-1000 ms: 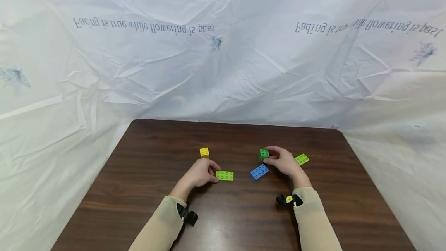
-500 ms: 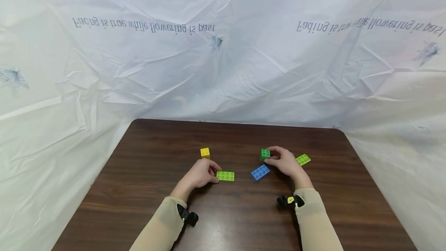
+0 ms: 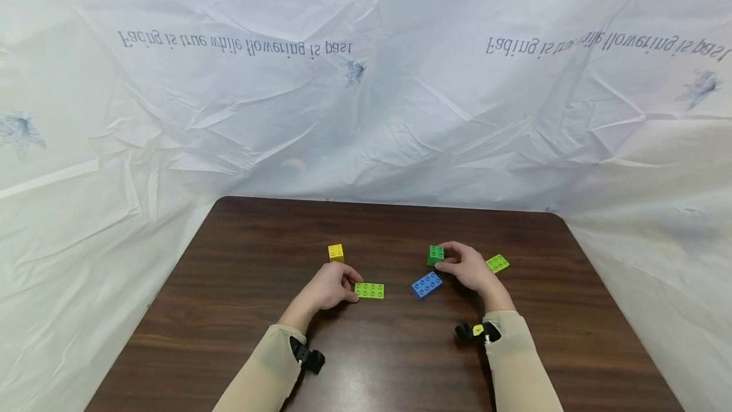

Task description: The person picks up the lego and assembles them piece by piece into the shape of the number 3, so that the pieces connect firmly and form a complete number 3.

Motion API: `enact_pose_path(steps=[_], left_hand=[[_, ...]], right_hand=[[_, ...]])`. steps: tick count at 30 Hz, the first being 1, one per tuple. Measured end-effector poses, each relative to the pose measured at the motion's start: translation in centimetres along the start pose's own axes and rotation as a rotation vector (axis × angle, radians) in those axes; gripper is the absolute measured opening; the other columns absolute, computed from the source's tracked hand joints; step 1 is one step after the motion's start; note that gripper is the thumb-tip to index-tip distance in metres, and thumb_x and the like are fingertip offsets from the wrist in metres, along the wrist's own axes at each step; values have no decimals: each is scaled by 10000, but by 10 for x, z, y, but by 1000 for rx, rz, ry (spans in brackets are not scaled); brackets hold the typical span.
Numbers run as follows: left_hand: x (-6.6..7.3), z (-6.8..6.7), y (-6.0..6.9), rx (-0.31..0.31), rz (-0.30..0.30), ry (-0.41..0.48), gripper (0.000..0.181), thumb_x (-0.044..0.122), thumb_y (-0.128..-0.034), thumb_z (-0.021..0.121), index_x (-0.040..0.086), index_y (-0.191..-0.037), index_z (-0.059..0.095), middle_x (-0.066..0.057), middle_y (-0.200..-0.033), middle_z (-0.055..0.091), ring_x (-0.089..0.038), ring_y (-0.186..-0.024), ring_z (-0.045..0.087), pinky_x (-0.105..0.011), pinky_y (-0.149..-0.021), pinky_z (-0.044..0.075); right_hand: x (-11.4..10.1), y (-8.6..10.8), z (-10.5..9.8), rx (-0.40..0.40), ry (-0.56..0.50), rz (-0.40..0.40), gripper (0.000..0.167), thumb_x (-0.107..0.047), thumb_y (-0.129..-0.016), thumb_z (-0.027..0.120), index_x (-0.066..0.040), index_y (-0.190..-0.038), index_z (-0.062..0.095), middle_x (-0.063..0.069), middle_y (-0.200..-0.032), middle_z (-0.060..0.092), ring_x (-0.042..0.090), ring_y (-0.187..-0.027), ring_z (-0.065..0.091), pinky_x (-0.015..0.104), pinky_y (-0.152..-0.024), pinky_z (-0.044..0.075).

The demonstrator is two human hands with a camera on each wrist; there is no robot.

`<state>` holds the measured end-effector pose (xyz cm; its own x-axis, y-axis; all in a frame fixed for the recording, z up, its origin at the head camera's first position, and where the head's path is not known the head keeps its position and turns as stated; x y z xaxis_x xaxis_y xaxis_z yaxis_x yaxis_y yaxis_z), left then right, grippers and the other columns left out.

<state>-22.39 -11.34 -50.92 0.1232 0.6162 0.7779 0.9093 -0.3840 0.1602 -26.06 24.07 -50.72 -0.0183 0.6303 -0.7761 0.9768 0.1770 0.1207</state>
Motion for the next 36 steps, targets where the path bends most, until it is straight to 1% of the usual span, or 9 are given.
enact_pose_path(steps=[7,10,13,18,24,31,36], left_hand=[[0,0,2,5,27,-19,291,11,-856,894,62,-1130,809,3,-857,650,-156,-779,587,-358,-722,529],[0,0,2,4,29,-14,293,9,-856,894,60,-1132,808,-3,-860,646,-159,-779,583,-361,-716,525],[-1,-1,2,3,24,-11,291,13,-862,891,62,-1136,807,-5,-862,646,-161,-780,583,-360,-717,524],[0,-1,2,0,15,-10,289,21,-871,886,68,-1145,807,6,-862,647,-157,-781,589,-347,-718,524],[0,-1,2,-9,21,-6,287,24,-872,887,69,-1144,807,9,-860,652,-153,-778,596,-340,-715,528],[-1,-1,3,-9,15,-4,288,27,-875,886,76,-1147,806,8,-858,647,-160,-782,594,-353,-719,526],[-2,0,3,-11,21,4,285,26,-876,884,72,-1146,805,4,-858,645,-165,-782,592,-356,-717,527]], right_hand=[[1,0,1,-4,-13,13,437,-156,-1027,753,-18,-1419,621,193,-1297,688,345,-1167,679,505,-951,554],[1,0,1,4,-1,15,438,-165,-1028,753,-25,-1420,620,179,-1293,690,331,-1157,680,503,-947,554],[-1,1,1,12,17,-1,455,-193,-1031,752,-26,-1430,611,189,-1321,678,338,-1168,680,518,-960,553],[-9,5,2,32,23,-46,502,-244,-1030,758,-31,-1456,599,213,-1384,646,357,-1197,680,530,-964,561],[-21,12,7,57,-8,-84,501,-263,-1023,769,-61,-1452,610,176,-1351,669,326,-1176,695,504,-927,578],[-39,21,20,30,-55,-122,489,-253,-1007,790,-97,-1440,623,99,-1314,699,254,-1138,702,452,-895,583],[-50,25,32,1,-89,-153,480,-241,-992,808,-83,-1413,640,74,-1261,715,220,-1083,713,394,-849,593]])
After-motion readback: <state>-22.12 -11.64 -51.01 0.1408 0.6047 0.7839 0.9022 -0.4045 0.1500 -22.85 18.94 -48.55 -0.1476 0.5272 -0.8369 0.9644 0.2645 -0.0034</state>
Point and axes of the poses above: each hand's wrist, its own y-axis away from the middle knuckle, its own z-axis out of the palm, x = y × z, the point moved 1 cm from there along -y, towards the middle knuckle
